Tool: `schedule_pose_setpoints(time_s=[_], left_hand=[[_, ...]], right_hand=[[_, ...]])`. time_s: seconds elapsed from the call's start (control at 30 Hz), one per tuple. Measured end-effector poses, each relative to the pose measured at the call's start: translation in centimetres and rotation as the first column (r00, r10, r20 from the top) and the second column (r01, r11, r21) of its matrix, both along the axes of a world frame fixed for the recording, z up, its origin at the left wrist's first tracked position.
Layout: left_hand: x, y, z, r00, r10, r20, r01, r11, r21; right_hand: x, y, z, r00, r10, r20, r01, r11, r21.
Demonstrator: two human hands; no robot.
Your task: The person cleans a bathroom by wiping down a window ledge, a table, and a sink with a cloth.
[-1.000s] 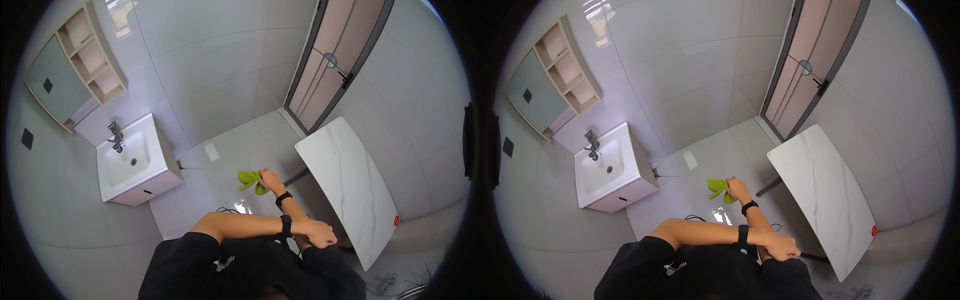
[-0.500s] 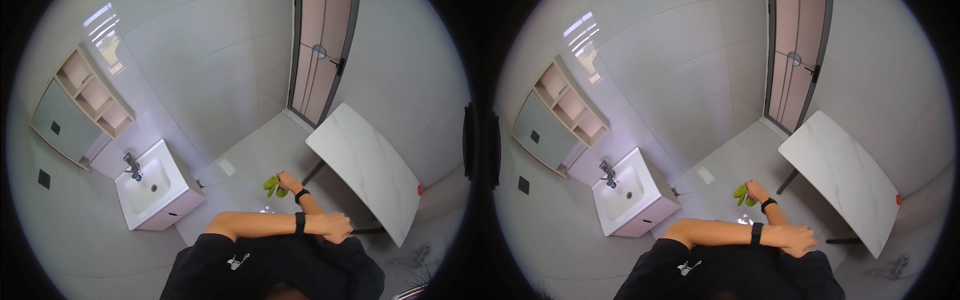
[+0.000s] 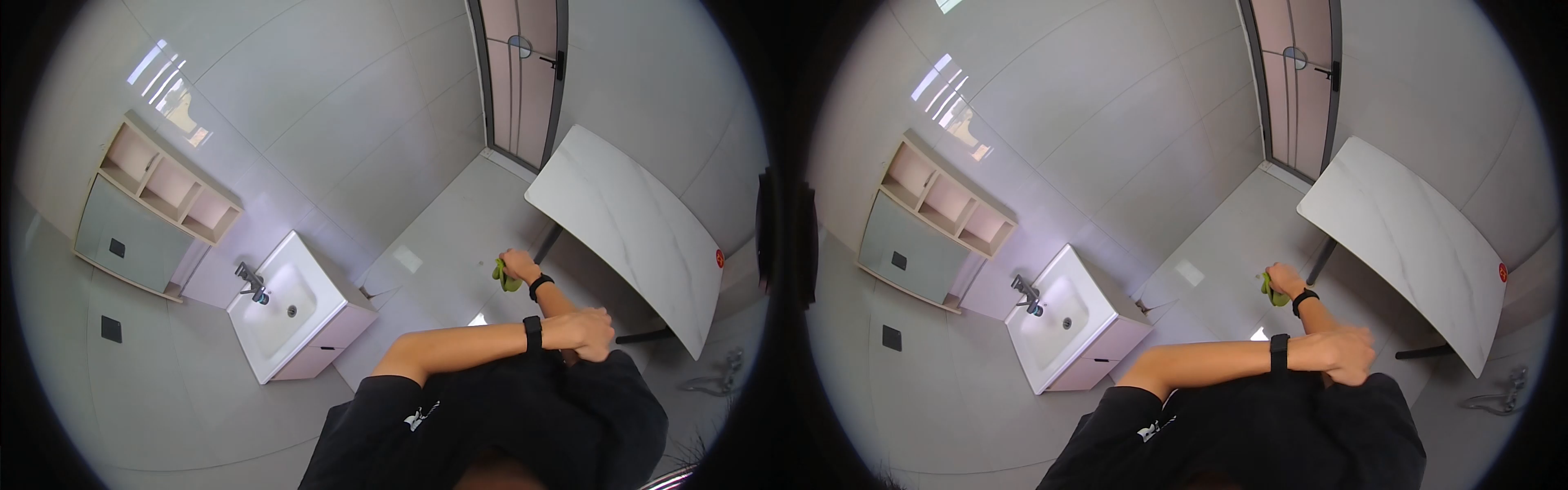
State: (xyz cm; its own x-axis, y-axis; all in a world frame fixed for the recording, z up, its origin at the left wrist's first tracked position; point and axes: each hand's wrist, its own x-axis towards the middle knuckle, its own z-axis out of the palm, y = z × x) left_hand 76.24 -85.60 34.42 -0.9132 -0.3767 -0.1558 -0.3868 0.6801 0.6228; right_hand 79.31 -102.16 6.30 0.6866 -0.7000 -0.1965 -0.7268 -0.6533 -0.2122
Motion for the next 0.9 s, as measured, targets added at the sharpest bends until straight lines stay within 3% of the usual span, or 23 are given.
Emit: schedule_pose_setpoints(time_s=[0.07,0.17,0.2,0.23,0.3,0.4,0.5,0.53,0.6,0.67,0.73,0.9], left_hand=[[0.1,1.2,0.5,0.994,-0.008,-0.113,0.020,0.995,0.099],[1.3,1.7,3.6,0.996,0.081,-0.038,-0.078,0.995,0.061],[0.2,1.2,1.4,0.990,0.140,-0.012,-0.140,0.990,0.020],[-0.7,0.1,-0.6,0.985,0.152,0.077,-0.159,0.983,0.094],[-0.6,-0.5,-1.7,0.923,0.361,0.134,-0.328,0.920,-0.216],[0.0,0.5,0.2,0.946,0.268,0.184,-0.239,0.957,-0.165],[-0.1,1.3,2.7,0.981,0.013,0.193,-0.021,0.999,0.043],[0.2,2.3,3.7,0.980,0.125,0.153,-0.139,0.986,0.091],[-1.0,0.6,-0.4,0.980,0.138,0.146,-0.142,0.990,0.018],[-0.7,0.6,-1.2,0.935,0.333,0.126,-0.328,0.943,-0.055],[-1.9,-1.1,-3.3,0.829,0.454,0.325,-0.396,0.889,-0.232],[0.7,0.1,1.6,0.876,0.379,0.299,-0.370,0.925,-0.089]], right_hand=[[0.1,0.6,1.0,0.999,0.008,-0.034,-0.007,1.000,0.006],[-0.5,0.1,-0.3,0.999,0.034,0.022,-0.034,0.999,-0.004],[-0.5,-0.2,-0.7,0.999,0.032,0.008,-0.032,0.999,-0.009],[-0.5,-0.7,-0.9,0.999,0.031,-0.008,-0.031,0.999,-0.016],[-0.4,-1.1,-0.7,0.999,0.033,-0.029,-0.034,0.999,-0.031],[-0.2,-0.8,-0.1,0.999,0.043,-0.027,-0.044,0.997,-0.064],[0.1,-0.4,0.0,0.995,0.083,-0.054,-0.085,0.995,-0.045],[0.2,-0.4,0.1,0.994,0.095,-0.062,-0.098,0.994,-0.042],[0.6,-0.2,0.5,0.990,0.117,-0.074,-0.120,0.992,-0.038],[1.2,-0.5,-0.3,0.992,0.114,-0.051,-0.117,0.992,-0.048],[1.8,-1.2,-0.2,0.991,0.127,-0.036,-0.129,0.990,-0.063],[4.2,-1.2,1.0,0.978,0.208,0.009,-0.206,0.975,-0.083]])
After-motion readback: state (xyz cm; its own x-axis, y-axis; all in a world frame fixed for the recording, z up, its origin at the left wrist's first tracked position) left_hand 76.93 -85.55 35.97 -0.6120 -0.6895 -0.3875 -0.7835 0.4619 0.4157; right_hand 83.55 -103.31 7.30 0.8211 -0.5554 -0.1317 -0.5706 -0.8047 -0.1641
